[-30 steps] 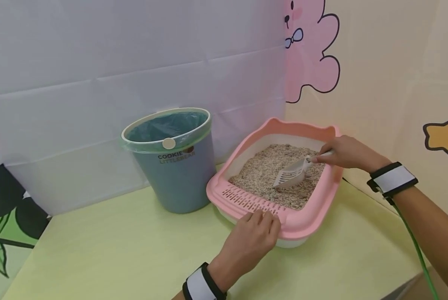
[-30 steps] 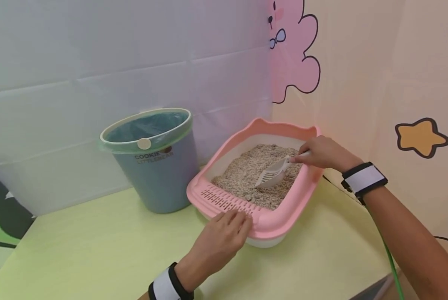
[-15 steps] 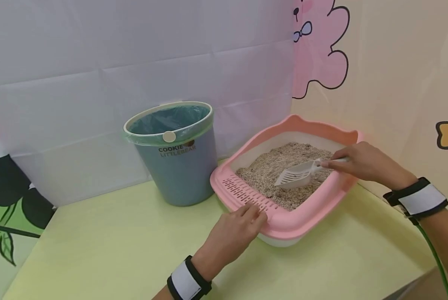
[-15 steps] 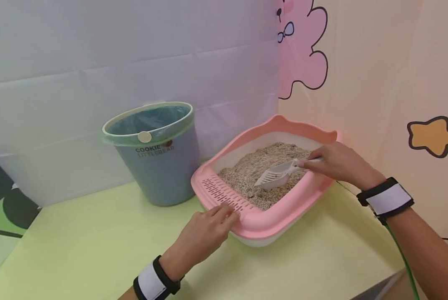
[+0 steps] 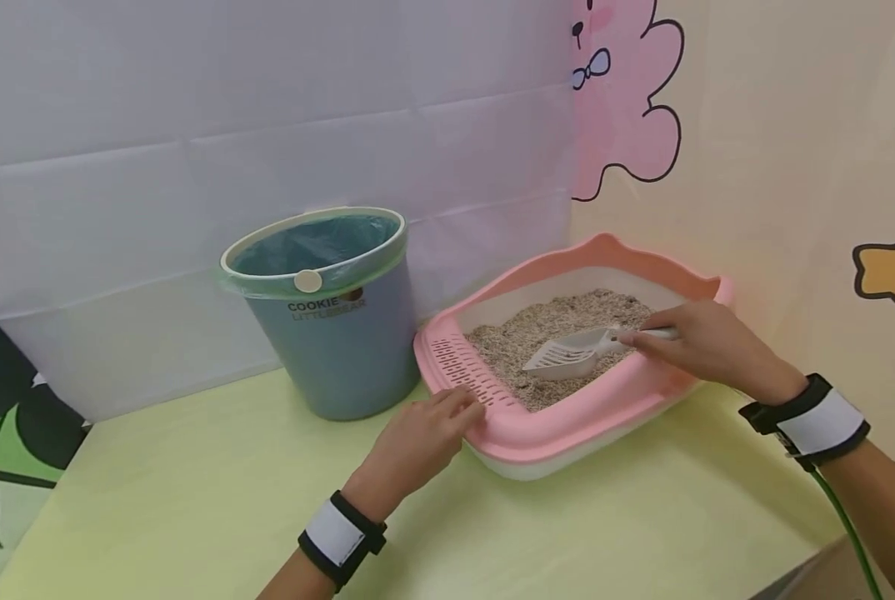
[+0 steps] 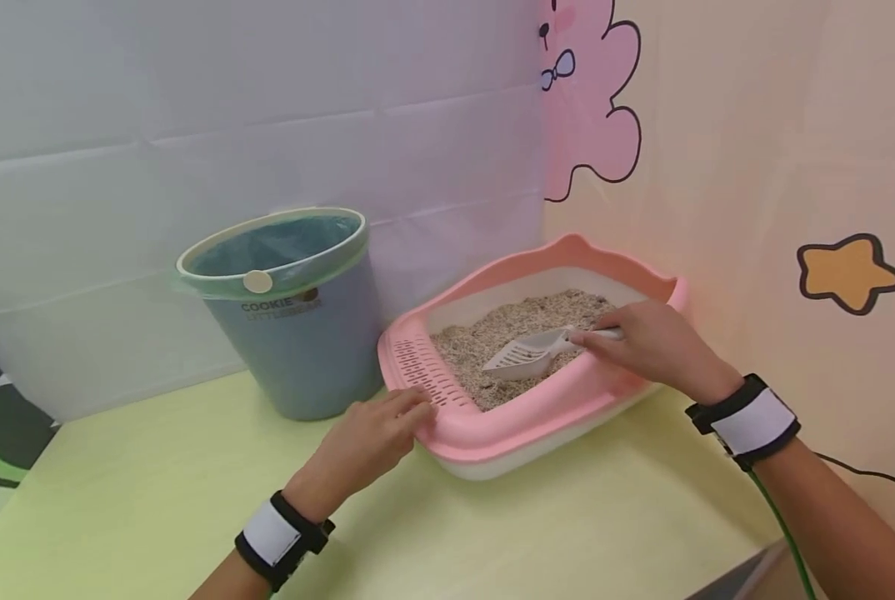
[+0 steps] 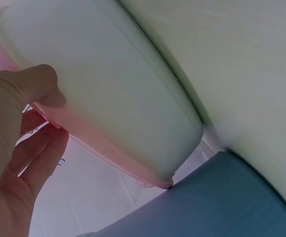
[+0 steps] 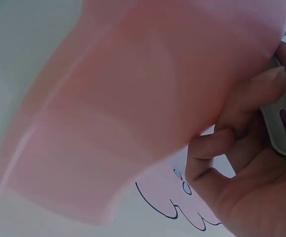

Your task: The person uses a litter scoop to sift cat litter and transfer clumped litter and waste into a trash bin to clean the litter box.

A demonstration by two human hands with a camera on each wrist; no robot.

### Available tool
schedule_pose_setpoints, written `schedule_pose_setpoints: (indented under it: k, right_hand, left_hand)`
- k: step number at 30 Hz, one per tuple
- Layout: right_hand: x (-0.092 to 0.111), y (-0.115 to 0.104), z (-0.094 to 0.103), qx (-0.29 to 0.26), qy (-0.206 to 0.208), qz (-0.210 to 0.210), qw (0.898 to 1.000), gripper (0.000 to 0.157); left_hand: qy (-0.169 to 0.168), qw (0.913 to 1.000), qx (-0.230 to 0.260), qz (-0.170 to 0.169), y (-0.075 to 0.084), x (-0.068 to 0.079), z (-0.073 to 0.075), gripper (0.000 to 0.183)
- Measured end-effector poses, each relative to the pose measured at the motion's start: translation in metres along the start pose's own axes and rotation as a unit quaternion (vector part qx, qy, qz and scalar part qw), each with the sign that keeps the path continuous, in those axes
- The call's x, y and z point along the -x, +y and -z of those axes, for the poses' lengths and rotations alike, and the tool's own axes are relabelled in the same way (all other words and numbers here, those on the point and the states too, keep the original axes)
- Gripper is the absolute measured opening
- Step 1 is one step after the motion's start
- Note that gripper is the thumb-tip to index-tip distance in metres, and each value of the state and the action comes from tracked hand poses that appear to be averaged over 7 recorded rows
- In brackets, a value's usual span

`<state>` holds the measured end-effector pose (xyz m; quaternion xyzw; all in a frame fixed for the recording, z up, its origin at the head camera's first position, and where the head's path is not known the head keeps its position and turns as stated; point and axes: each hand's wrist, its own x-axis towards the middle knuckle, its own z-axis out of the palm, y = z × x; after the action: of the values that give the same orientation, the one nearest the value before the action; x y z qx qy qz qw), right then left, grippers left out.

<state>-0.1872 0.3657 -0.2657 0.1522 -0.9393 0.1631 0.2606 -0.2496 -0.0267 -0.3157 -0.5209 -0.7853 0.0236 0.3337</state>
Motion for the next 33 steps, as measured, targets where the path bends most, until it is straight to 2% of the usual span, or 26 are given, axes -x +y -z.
schedule_pose_setpoints:
  k: [5, 8, 10, 14, 18, 22, 26, 30, 33]
  right_hand:
    - [-0.004, -0.006, -0.008, -0.001, 0.007, 0.004, 1.000, 0.014]
    - [-0.005, -0.005, -0.007, 0.004, 0.000, 0.002, 1.000, 0.017]
    - [-0.006, -0.002, -0.001, -0.009, -0.020, -0.012, 1.000, 0.019]
    - [-0.014, 0.012, 0.029, -0.013, -0.056, -0.053, 0.997, 0.024]
    - [-0.042, 0.036, 0.072, 0.054, -0.096, -0.072, 0.991, 0.025]
    - [-0.083, 0.055, 0.100, 0.118, -0.185, -0.061, 0.974, 0.020]
    - [-0.116, 0.068, 0.106, 0.158, -0.269, -0.052, 0.949, 0.024]
    - [-0.133, 0.075, 0.101, 0.190, -0.310, -0.063, 0.929, 0.023]
    - [-0.133, 0.078, 0.097, 0.194, -0.326, -0.079, 0.922, 0.023]
  left_hand:
    - [-0.009, 0.9989, 0.025, 0.038, -0.018, 0.001, -0.006, 0.031]
    - [-0.004, 0.9972, 0.045, 0.060, -0.021, 0.000, -0.011, 0.030]
    - [-0.005, 0.9961, 0.055, 0.069, -0.019, -0.001, -0.012, 0.029]
    - [-0.016, 0.9936, 0.079, 0.080, -0.014, 0.000, -0.009, 0.031]
    - [-0.025, 0.9902, 0.105, 0.089, -0.012, 0.001, -0.005, 0.034]
    - [-0.023, 0.9907, 0.099, 0.089, -0.011, 0.004, -0.003, 0.036]
    - [-0.018, 0.9911, 0.097, 0.088, -0.009, 0.002, -0.003, 0.035]
    - [-0.019, 0.9896, 0.107, 0.094, -0.003, -0.003, -0.003, 0.036]
    - [-0.022, 0.9888, 0.112, 0.096, 0.001, -0.007, -0.004, 0.036]
